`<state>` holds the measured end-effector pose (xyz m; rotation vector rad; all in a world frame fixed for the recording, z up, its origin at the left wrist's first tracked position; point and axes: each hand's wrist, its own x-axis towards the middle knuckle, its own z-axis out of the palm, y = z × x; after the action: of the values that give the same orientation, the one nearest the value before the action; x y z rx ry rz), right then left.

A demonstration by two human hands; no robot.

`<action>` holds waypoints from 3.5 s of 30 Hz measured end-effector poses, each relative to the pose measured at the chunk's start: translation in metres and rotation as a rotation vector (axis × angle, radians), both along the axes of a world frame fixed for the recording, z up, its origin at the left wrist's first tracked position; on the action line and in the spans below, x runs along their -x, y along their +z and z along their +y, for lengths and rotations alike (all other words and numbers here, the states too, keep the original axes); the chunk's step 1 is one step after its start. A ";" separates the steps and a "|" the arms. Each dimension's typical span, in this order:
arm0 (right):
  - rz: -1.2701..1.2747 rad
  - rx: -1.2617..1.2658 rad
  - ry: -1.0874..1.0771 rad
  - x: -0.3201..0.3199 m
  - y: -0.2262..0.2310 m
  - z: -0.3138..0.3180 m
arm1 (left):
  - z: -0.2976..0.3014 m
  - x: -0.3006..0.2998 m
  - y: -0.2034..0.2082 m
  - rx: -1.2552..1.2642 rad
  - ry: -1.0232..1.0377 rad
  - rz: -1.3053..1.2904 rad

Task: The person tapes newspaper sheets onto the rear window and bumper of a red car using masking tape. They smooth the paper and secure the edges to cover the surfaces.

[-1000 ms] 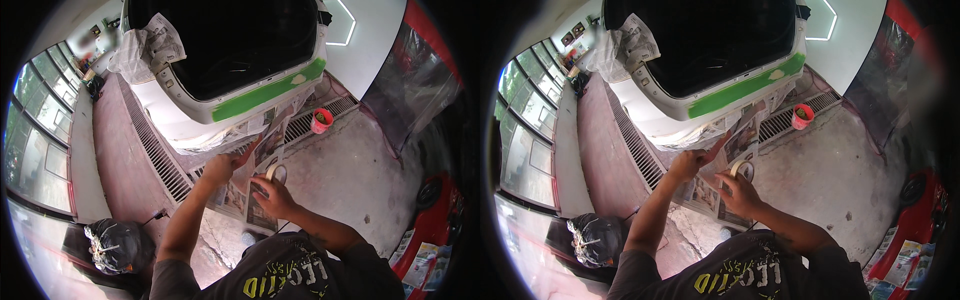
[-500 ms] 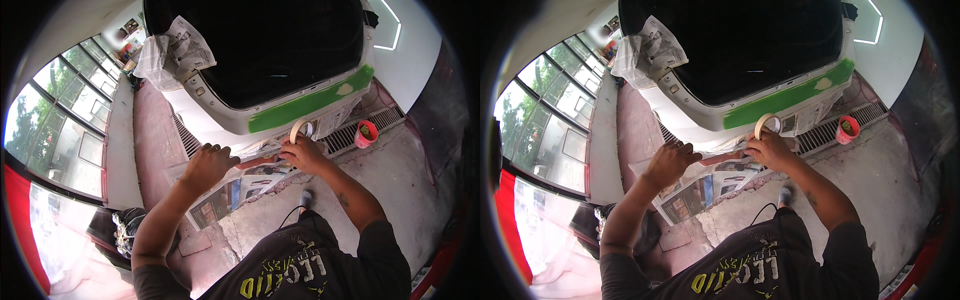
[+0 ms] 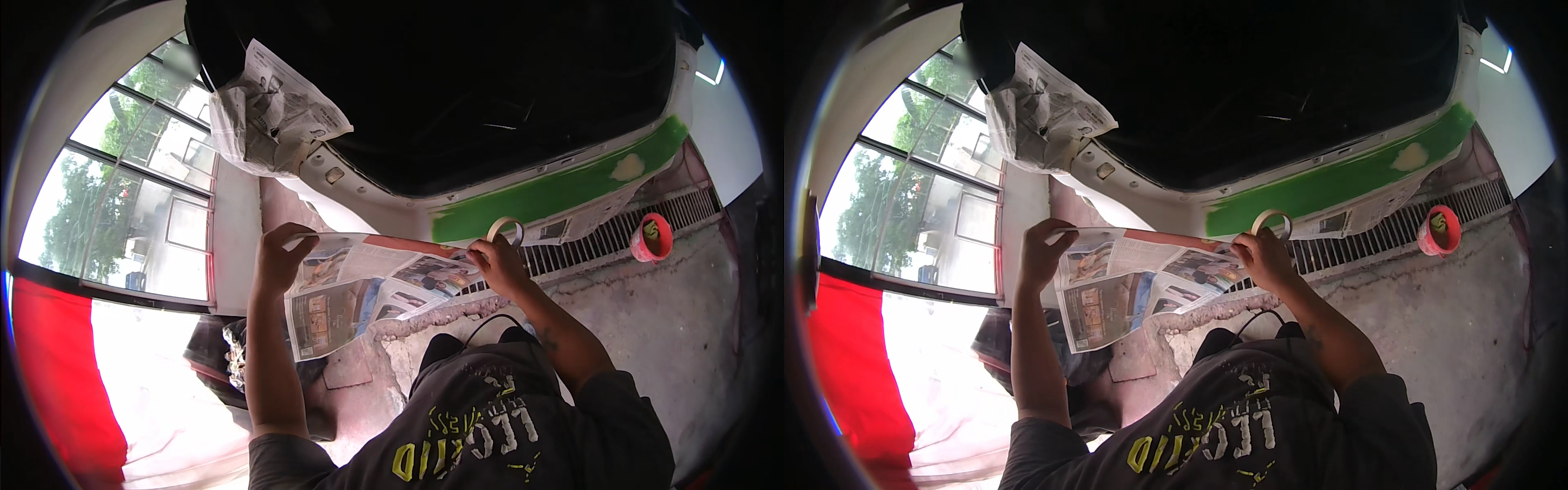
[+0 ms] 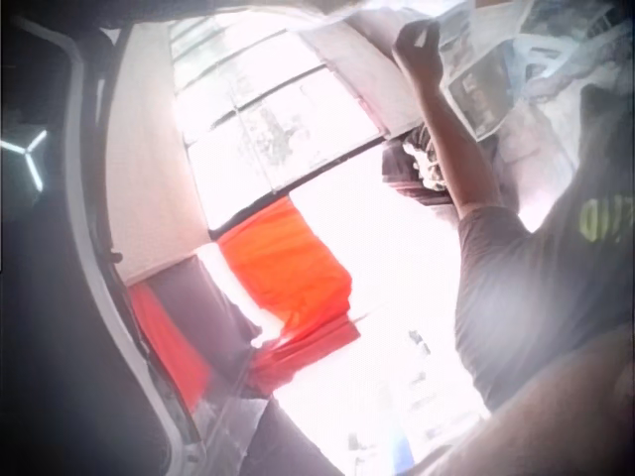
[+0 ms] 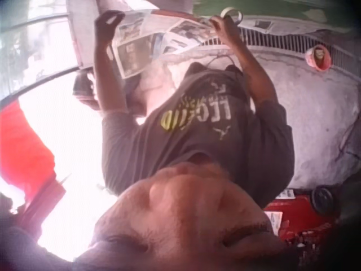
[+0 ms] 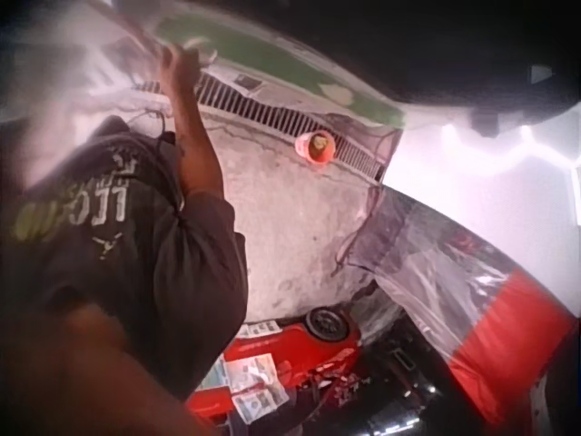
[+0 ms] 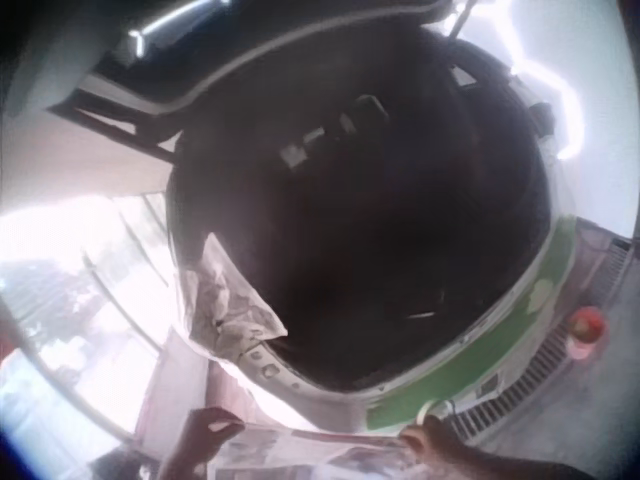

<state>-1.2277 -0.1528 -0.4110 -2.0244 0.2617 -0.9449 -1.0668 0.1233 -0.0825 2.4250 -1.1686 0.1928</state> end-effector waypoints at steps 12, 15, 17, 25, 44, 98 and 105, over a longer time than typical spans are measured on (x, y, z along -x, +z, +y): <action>0.269 0.462 -0.435 0.067 0.064 -0.111 | -0.058 -0.044 -0.182 0.398 0.099 0.806; 0.306 0.518 -0.507 0.061 0.084 -0.135 | -0.079 -0.048 -0.195 0.359 0.078 0.758; 0.362 0.538 -0.502 0.050 0.092 -0.143 | -0.086 -0.049 -0.196 0.352 0.098 0.758; 0.032 0.244 0.312 -0.022 0.096 -0.064 | -0.102 -0.002 -0.111 -0.026 0.101 0.388; 0.135 0.530 0.229 -0.171 0.020 0.006 | -0.102 -0.076 -0.180 0.127 0.596 0.138; 0.224 0.551 0.325 -0.181 0.024 0.013 | -0.098 -0.088 -0.226 0.432 0.706 0.155; 0.250 0.478 0.309 -0.154 0.010 -0.011 | -0.110 -0.083 -0.212 0.339 0.702 0.260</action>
<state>-1.0740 -0.1635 -0.4009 -2.5320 -0.1609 -0.5948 -0.9839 0.0133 -0.2943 2.3551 -0.1254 0.2504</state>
